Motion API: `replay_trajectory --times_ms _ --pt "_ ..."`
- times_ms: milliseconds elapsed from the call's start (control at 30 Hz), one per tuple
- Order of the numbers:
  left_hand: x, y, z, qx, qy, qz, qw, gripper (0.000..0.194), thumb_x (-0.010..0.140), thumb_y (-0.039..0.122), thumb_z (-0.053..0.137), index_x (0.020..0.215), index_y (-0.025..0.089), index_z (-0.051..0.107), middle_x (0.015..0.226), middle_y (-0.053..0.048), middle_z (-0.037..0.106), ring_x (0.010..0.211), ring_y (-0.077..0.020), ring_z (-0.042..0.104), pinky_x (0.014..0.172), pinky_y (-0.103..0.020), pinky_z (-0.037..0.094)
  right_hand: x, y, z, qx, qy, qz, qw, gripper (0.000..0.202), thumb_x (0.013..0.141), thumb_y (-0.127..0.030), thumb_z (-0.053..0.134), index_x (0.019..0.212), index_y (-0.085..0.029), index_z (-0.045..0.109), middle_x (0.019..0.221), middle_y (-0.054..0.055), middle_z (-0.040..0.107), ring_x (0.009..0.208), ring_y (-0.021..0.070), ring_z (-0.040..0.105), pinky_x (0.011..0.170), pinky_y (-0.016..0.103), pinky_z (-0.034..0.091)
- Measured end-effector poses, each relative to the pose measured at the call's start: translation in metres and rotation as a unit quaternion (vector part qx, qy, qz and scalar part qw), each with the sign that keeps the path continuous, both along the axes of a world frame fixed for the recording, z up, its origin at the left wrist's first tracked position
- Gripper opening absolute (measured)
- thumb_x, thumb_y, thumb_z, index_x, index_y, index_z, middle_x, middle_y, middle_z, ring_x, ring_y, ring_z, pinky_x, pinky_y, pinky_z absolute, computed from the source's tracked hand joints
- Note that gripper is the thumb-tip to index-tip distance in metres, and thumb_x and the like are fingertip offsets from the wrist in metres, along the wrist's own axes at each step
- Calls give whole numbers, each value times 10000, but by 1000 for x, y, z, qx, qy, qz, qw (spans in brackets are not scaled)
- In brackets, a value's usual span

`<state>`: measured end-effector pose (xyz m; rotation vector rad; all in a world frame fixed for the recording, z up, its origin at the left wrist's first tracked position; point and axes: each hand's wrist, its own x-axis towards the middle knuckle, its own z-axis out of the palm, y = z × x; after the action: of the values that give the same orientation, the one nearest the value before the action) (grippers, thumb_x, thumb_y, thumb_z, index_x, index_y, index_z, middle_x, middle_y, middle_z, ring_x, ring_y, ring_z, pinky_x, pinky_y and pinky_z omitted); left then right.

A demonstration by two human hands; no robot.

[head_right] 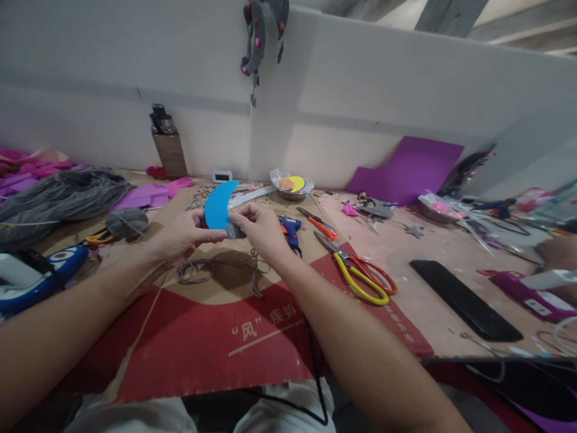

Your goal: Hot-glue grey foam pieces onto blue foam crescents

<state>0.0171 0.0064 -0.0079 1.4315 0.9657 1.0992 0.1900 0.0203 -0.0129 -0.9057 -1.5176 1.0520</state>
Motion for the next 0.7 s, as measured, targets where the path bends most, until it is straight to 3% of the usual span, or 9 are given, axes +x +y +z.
replay_trajectory --times_ms 233,467,600,700 --pt "-1 -1 4 -17 -11 3 1000 345 537 214 830 816 162 634 769 2 664 684 -121 581 687 -260 437 2 -1 2 -122 70 80 987 371 642 -462 758 697 -200 501 502 -92 444 387 35 289 387 206 176" --pt "0 -4 7 -46 -58 -23 997 317 532 187 820 795 160 646 759 1 666 670 -111 570 675 -248 432 7 -1 5 -182 90 150 968 379 618 -418 784 708 -189 496 593 -76 442 441 28 259 404 196 110" --pt "0 -2 5 -61 -101 -33 992 335 527 188 829 808 155 648 726 13 640 609 -85 539 619 -235 419 3 -1 3 -153 117 143 971 305 647 -338 742 806 -216 512 653 -84 459 441 30 234 402 188 128" --pt "0 -1 4 -76 -136 -34 987 293 532 183 830 746 143 633 663 22 602 554 -69 504 572 -225 407 -2 -2 -1 -68 107 96 987 277 691 -262 674 938 -252 548 688 -80 480 440 43 262 394 197 189"
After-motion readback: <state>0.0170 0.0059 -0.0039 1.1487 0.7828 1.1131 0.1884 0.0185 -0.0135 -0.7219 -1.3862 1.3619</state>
